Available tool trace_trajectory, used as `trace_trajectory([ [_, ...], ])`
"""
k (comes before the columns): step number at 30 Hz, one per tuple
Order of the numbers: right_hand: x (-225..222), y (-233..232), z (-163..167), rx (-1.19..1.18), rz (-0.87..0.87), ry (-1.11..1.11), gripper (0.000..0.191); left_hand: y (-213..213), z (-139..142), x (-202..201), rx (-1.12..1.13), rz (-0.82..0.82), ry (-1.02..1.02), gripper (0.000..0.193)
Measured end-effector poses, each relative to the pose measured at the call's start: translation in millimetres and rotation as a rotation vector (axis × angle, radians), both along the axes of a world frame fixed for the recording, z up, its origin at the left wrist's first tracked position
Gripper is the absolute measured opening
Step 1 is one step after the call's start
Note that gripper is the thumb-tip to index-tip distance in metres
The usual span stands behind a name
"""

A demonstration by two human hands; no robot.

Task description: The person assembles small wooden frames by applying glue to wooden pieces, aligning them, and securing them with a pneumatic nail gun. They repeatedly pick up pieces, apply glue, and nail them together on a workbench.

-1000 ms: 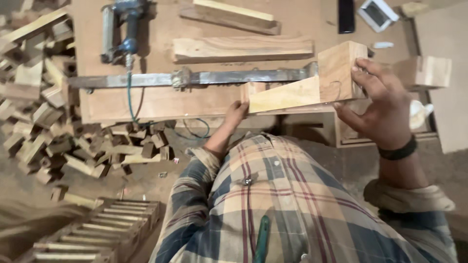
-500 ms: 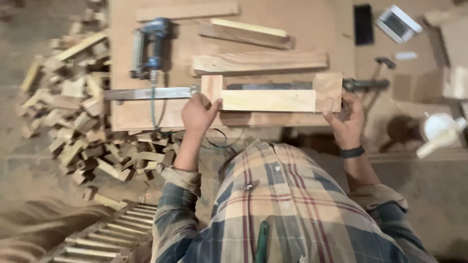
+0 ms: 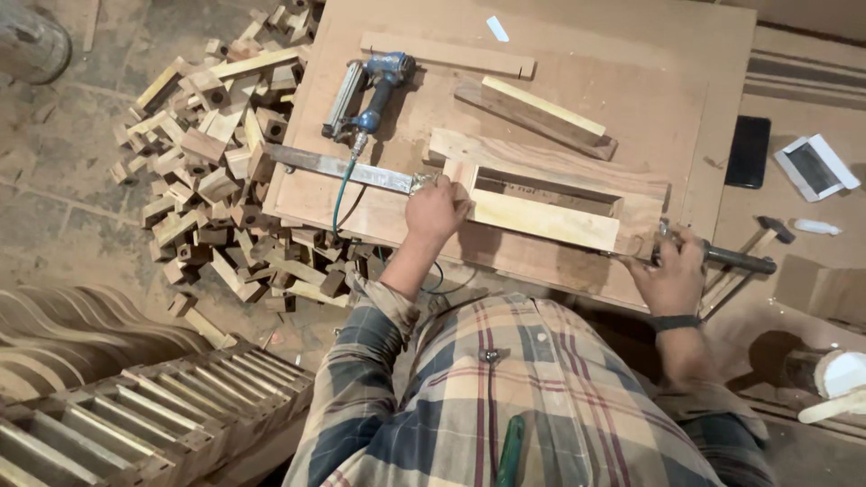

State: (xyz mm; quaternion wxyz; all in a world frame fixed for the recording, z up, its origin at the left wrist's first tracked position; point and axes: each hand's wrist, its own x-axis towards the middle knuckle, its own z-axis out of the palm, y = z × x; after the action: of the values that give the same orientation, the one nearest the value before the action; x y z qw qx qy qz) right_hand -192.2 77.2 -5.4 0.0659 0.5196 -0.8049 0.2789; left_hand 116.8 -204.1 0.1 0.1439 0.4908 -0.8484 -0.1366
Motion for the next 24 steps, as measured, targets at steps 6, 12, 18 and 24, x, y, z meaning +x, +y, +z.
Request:
trace_trajectory([
  [6, -9, -9, 4, 0.128, 0.234, 0.193, 0.061, 0, -17, 25, -0.323, -0.294, -0.064, 0.062],
  [12, -14, -21, 3, 0.154, 0.204, 0.280, 0.061, -24, -23, 20, -0.358, -0.473, -0.044, 0.065],
  [18, -28, -38, 26, 0.249, 0.255, 0.239, 0.061, -31, 3, 20, -0.191, -0.502, -0.092, 0.078],
  [24, -62, -181, 56, 0.254, 0.277, -0.176, 0.048, -139, 59, -50, 0.082, -0.465, -0.309, 0.056],
])
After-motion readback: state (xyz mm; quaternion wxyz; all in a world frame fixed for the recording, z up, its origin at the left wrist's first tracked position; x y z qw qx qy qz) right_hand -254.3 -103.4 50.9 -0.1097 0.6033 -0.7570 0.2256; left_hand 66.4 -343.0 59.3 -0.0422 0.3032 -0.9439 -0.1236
